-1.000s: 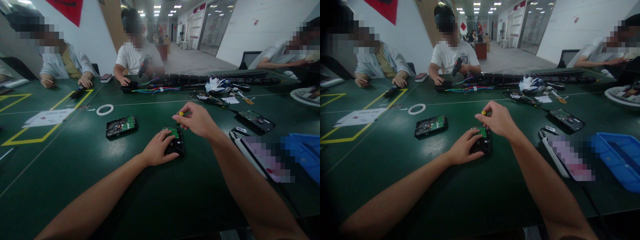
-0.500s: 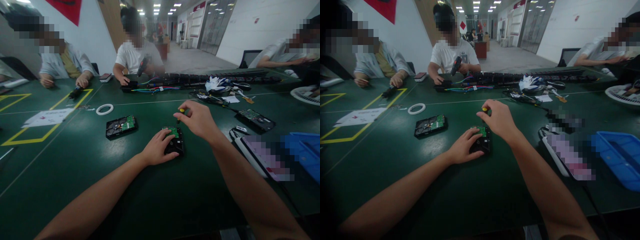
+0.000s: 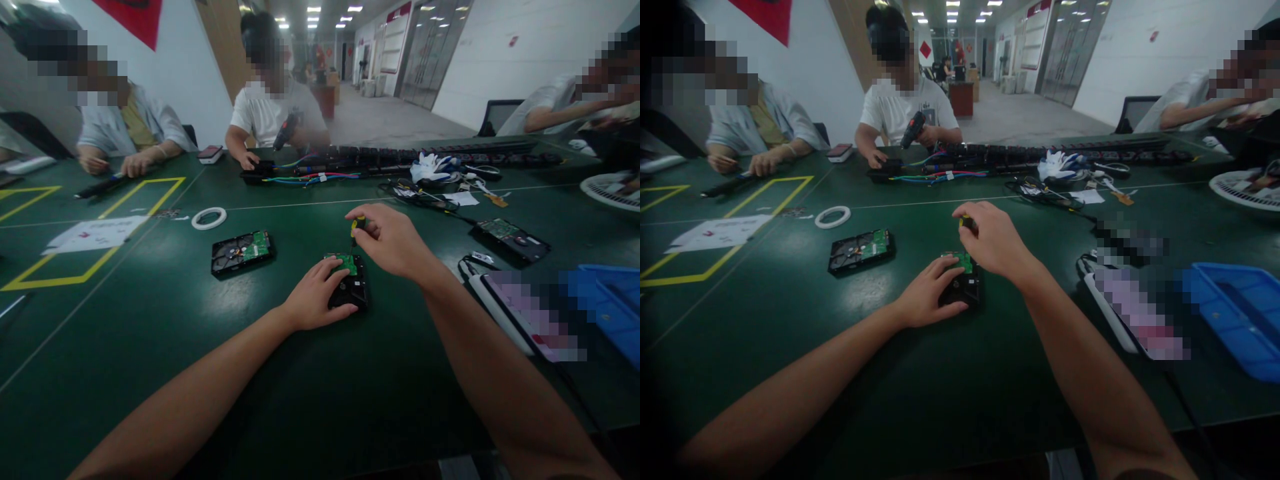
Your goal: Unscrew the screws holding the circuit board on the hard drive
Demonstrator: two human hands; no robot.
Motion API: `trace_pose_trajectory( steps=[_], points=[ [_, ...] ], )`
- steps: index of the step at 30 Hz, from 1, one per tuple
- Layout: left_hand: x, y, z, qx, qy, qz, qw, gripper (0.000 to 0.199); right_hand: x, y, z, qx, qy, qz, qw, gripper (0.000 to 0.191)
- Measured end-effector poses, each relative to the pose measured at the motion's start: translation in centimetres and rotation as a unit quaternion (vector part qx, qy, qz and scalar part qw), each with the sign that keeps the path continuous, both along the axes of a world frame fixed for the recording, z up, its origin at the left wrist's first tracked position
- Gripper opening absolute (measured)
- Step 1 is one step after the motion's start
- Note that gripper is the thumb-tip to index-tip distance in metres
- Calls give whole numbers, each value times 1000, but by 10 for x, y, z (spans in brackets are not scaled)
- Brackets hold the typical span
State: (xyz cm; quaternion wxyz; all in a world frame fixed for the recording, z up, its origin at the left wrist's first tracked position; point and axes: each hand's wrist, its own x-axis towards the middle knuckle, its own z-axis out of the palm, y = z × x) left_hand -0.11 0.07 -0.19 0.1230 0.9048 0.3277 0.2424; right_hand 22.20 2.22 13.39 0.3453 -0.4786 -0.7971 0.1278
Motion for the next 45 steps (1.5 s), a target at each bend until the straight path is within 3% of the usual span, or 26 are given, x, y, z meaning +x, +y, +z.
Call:
trace_pose_trajectory(
  steps=[3, 8, 12, 22, 27, 45],
  points=[
    [0, 0, 0, 2, 0, 0, 1000, 82, -1, 0, 1, 20, -13, -9, 1000, 10],
    [1, 0, 0, 6, 3, 2, 1000, 83, -3, 2, -1, 60, -37, -11, 997, 5],
    [1, 0, 1, 3, 0, 2, 1000, 83, -3, 2, -3, 78, -40, -16, 996, 16],
    [1, 0, 0, 7, 7, 4, 1000, 83, -5, -1, 1, 55, -64, 2, 996, 5],
    [1, 0, 1, 6, 8, 5, 1000, 82, -6, -2, -1, 56, -65, 23, 996, 24],
    [0, -1, 0, 9, 12, 7, 1000, 83, -4, -6, 4, 46, -109, 14, 993, 24]
  ],
)
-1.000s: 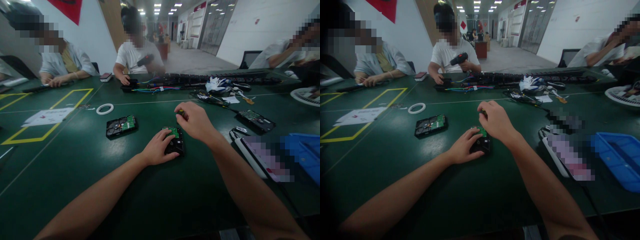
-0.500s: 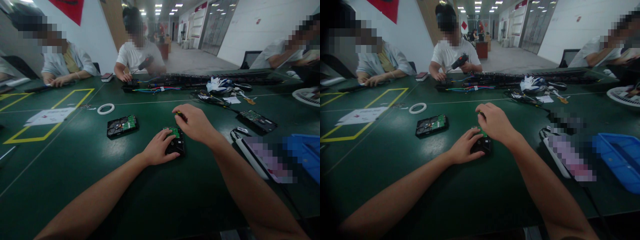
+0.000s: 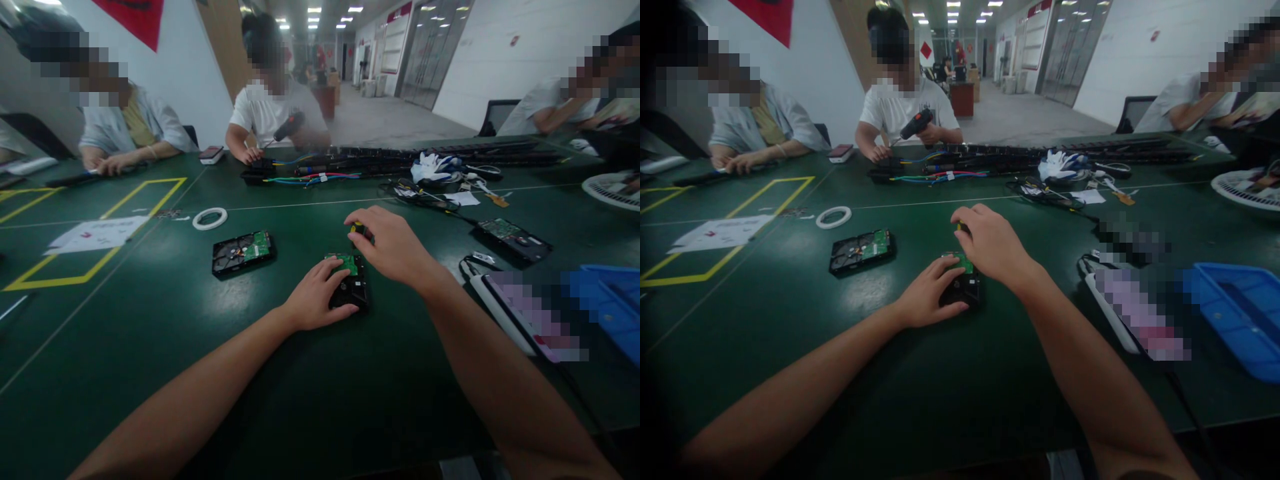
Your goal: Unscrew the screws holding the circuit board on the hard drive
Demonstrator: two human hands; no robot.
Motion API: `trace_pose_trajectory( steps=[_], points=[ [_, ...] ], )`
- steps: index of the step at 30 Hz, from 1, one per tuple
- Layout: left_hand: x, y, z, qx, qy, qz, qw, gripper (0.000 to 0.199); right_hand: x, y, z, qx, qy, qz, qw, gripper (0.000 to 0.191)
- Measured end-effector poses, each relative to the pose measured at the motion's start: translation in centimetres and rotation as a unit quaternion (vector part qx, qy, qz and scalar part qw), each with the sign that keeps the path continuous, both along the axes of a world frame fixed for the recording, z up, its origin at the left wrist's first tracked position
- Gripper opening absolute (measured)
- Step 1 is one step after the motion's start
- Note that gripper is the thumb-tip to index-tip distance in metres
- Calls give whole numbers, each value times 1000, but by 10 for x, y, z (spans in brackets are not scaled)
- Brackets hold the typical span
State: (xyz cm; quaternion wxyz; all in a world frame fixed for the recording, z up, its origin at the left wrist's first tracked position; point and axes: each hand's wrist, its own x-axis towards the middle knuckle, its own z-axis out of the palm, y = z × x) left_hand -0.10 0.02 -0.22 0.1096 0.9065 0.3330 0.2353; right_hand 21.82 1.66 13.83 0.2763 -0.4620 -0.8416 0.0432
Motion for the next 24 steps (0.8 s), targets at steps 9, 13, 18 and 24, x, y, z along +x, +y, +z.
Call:
trace_pose_trajectory(
  steps=[9, 13, 18, 24],
  points=[
    [0, 0, 1, -6, -3, -2, 1000, 83, 0, 1, -3, -7, 19, 9, 1000, 33],
    [0, 0, 1, -12, -7, -2, 1000, 82, -1, 0, -2, -18, 21, -5, 1000, 35],
    [0, 0, 1, -12, -7, -4, 1000, 81, -2, 1, -2, 0, 22, 4, 1000, 27],
    [1, 0, 1, -10, -8, -4, 1000, 81, 0, 2, -3, -1, 23, 2, 1000, 31]
  ],
)
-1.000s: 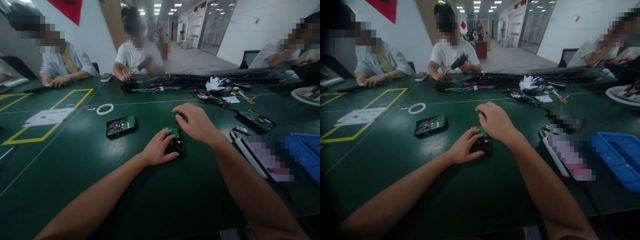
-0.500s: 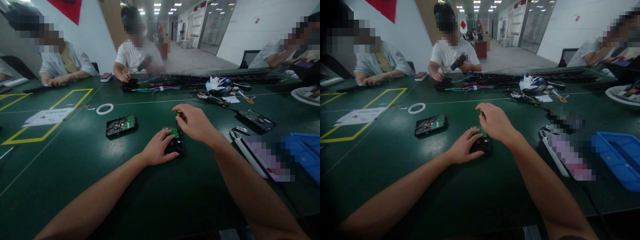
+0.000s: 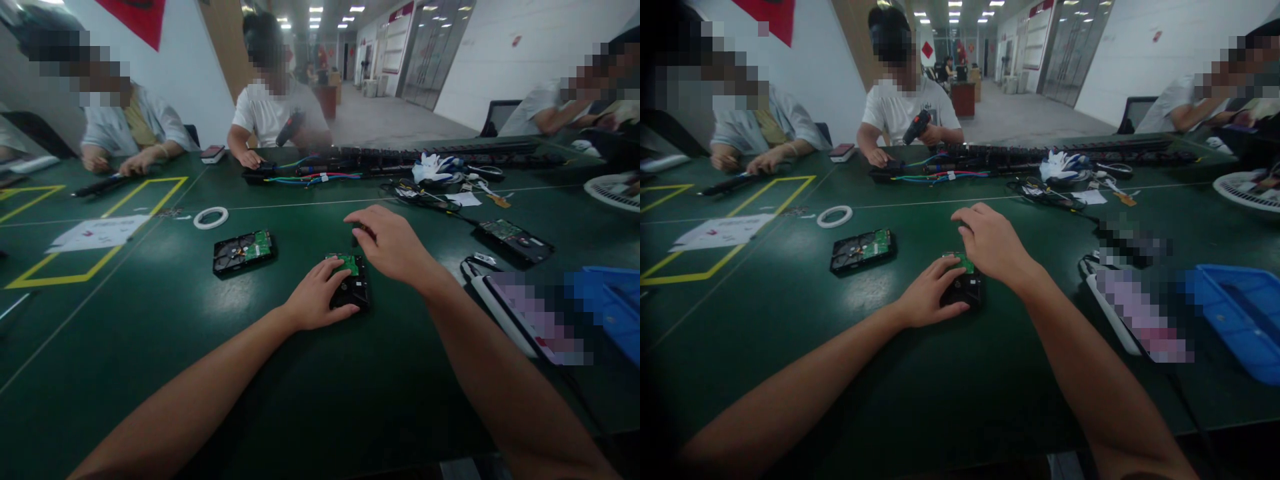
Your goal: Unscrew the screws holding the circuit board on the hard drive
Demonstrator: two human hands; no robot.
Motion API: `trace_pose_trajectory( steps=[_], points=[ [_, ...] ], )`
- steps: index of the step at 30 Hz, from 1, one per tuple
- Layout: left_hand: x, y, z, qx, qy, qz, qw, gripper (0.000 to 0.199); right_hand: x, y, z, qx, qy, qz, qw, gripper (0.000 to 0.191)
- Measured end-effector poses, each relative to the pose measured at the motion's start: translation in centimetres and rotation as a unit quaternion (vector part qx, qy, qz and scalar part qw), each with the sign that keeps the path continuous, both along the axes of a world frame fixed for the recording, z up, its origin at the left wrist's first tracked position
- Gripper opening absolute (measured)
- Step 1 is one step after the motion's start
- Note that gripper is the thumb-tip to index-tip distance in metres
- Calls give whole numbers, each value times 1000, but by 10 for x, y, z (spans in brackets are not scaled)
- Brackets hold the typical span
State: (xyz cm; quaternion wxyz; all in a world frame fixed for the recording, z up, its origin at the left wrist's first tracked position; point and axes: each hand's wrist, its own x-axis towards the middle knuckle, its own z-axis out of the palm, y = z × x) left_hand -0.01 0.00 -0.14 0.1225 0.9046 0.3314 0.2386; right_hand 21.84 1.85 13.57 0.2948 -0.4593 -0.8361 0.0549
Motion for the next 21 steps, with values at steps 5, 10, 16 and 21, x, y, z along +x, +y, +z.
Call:
trace_pose_trajectory(
  steps=[5, 10, 16, 21],
  points=[
    [0, 0, 0, 3, 2, 1, 1000, 82, 0, 1, -1, -11, 6, 3, 1000, 37],
    [-1, 0, 1, 5, 4, -1, 1000, 81, -1, 0, 0, 0, -11, -51, 999, 22],
    [-1, 0, 0, 0, -4, -1, 1000, 82, -1, -3, 1, 59, -89, -184, 977, 27],
    [-1, 0, -1, 3, -6, -3, 1000, 82, -5, -6, 3, 61, -91, -184, 977, 37]
  ],
)
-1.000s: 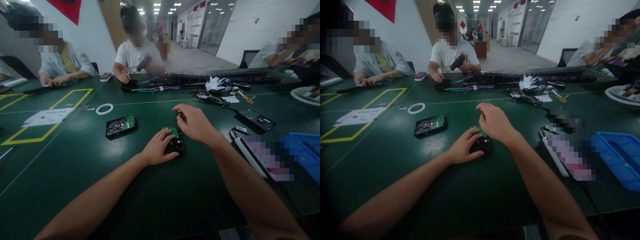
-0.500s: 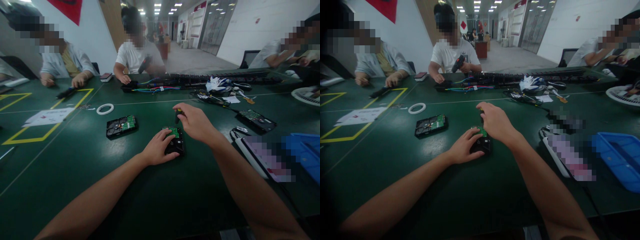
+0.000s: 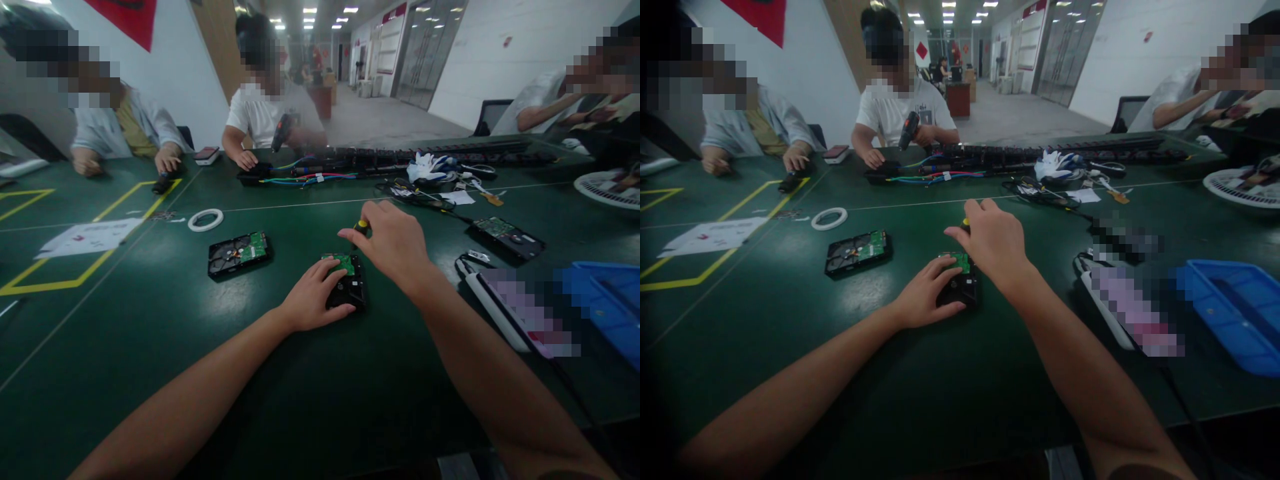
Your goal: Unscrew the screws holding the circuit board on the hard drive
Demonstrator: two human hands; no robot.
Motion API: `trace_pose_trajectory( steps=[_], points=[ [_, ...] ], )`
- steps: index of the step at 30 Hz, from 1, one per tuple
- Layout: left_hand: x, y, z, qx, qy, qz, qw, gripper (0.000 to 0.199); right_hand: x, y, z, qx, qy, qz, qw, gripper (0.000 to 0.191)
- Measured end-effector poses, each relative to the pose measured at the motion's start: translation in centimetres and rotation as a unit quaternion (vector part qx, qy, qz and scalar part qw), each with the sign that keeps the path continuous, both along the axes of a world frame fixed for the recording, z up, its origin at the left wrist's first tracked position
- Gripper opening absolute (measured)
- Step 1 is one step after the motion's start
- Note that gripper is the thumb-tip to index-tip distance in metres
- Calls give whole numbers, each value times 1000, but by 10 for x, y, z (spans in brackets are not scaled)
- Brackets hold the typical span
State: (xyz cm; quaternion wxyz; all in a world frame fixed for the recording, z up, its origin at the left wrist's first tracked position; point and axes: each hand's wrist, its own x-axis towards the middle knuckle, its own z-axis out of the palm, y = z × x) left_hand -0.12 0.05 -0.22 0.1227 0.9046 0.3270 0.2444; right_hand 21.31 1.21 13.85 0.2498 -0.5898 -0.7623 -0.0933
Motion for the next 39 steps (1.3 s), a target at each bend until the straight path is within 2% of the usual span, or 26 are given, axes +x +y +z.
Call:
trace_pose_trajectory(
  steps=[8, 14, 21, 26, 31, 34, 39],
  points=[
    [0, 0, 1, -4, 1, 2, 1000, 81, 2, 3, 1, -40, 25, 82, 995, 18],
    [1, -1, 3, -7, 0, 4, 1000, 80, 5, 5, 0, -46, 78, 162, 983, 33],
    [0, -1, 1, -3, 8, 6, 1000, 82, 7, 4, 3, -50, 100, 212, 971, 33],
    [0, 1, 0, -2, 9, 1, 1000, 82, 8, 6, 2, -56, 98, 182, 977, 29],
    [0, -1, 1, 1, 8, 4, 1000, 82, 5, 5, 1, -19, 55, 92, 994, 10],
    [1, -1, 0, 4, 8, 6, 1000, 83, 3, 3, 2, -4, 35, 50, 998, 24],
    [1, 0, -1, 11, 10, 6, 1000, 83, 2, 1, 3, 4, 14, 45, 999, 36]
  ],
)
